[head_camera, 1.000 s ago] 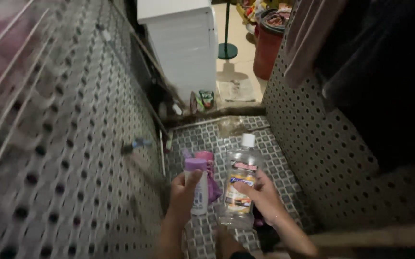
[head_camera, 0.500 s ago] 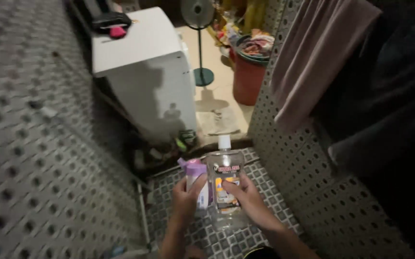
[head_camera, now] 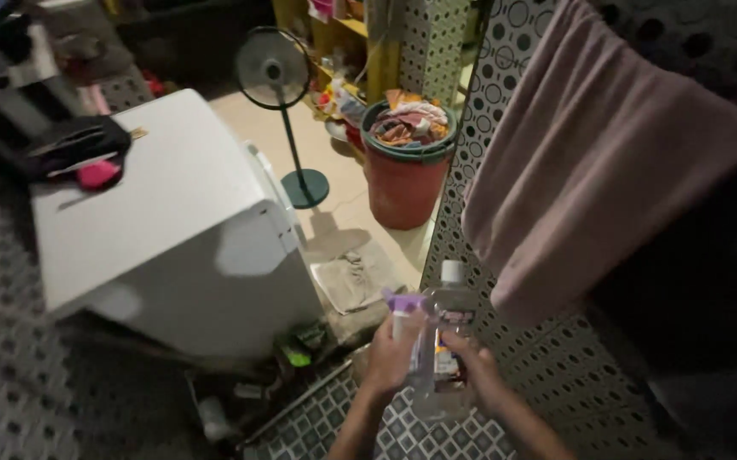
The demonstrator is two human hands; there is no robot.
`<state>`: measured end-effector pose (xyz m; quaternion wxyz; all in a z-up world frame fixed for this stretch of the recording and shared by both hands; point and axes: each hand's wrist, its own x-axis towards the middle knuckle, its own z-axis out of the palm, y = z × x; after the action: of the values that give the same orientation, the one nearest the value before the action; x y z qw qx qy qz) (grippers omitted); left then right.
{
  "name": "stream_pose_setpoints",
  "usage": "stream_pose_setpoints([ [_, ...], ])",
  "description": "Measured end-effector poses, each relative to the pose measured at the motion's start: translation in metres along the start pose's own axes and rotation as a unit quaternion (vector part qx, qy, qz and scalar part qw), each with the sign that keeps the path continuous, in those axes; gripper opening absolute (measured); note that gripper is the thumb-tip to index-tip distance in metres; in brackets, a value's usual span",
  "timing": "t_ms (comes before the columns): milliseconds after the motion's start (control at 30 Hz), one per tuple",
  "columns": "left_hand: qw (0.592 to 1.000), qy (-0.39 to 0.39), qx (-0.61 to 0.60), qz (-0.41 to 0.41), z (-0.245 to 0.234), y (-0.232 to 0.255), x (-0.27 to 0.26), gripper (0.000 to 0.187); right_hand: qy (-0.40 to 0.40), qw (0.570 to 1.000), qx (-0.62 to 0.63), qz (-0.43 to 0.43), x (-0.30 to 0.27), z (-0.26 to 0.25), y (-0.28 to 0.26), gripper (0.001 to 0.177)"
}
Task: Organizing various shampoo and soap bottles on a bathroom shelf and scrubbing a cloth in a bucket.
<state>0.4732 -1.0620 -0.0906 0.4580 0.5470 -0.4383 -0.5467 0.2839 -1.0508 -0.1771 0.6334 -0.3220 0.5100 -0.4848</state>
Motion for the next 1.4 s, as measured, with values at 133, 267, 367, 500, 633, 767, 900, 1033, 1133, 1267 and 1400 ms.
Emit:
stream_pose_setpoints([
  [133,0.998,-0.048,-0.032,0.006,0.002,0.002,0.073,0.042,-0.018,0.998,0.053,0.026,0.047,0.015,-0.028,0.042],
  [267,0.991,-0.066,-0.106,0.04,0.001,-0.01,0.154,0.046,-0.062,0.997,-0.025,-0.047,0.119,0.026,-0.046,0.043],
  [367,0.995,-0.05,-0.081,0.032,-0.006,0.011,0.21,0.048,-0.047,0.998,0.0,-0.045,0.199,0.02,-0.029,0.046],
  [500,0.998,0.003,-0.039,-0.051,-0.014,0.029,0.285,0.05,-0.118,0.98,-0.108,-0.118,0.301,0.041,-0.045,0.06],
  [633,0.988,0.084,-0.119,0.043,-0.029,0.033,0.367,0.052,-0.174,0.979,-0.002,-0.108,0.375,0.098,-0.107,0.053],
  [767,0.981,0.116,-0.127,0.091,-0.044,0.056,0.415,0.052,-0.186,0.982,0.02,-0.008,0.422,0.125,-0.138,0.048],
  [900,0.981,0.119,-0.138,0.067,-0.061,0.064,0.467,0.054,-0.214,0.974,-0.029,-0.063,0.465,0.154,-0.164,0.048],
  [1033,0.976,0.131,-0.144,0.097,-0.089,0.079,0.529,0.052,-0.232,0.97,0.038,-0.056,0.515,0.201,-0.2,0.057],
  [1133,0.968,0.147,-0.181,0.092,-0.114,0.093,0.584,0.056,-0.263,0.961,0.012,-0.081,0.563,0.237,-0.217,0.06],
  [1267,0.954,0.156,-0.213,0.14,-0.167,0.053,0.683,0.059,-0.283,0.956,-0.022,-0.066,0.67,0.267,-0.187,0.06],
  [1400,0.95,0.207,-0.198,0.123,-0.204,0.086,0.711,0.062,-0.28,0.957,-0.068,-0.035,0.708,0.321,-0.206,0.06],
])
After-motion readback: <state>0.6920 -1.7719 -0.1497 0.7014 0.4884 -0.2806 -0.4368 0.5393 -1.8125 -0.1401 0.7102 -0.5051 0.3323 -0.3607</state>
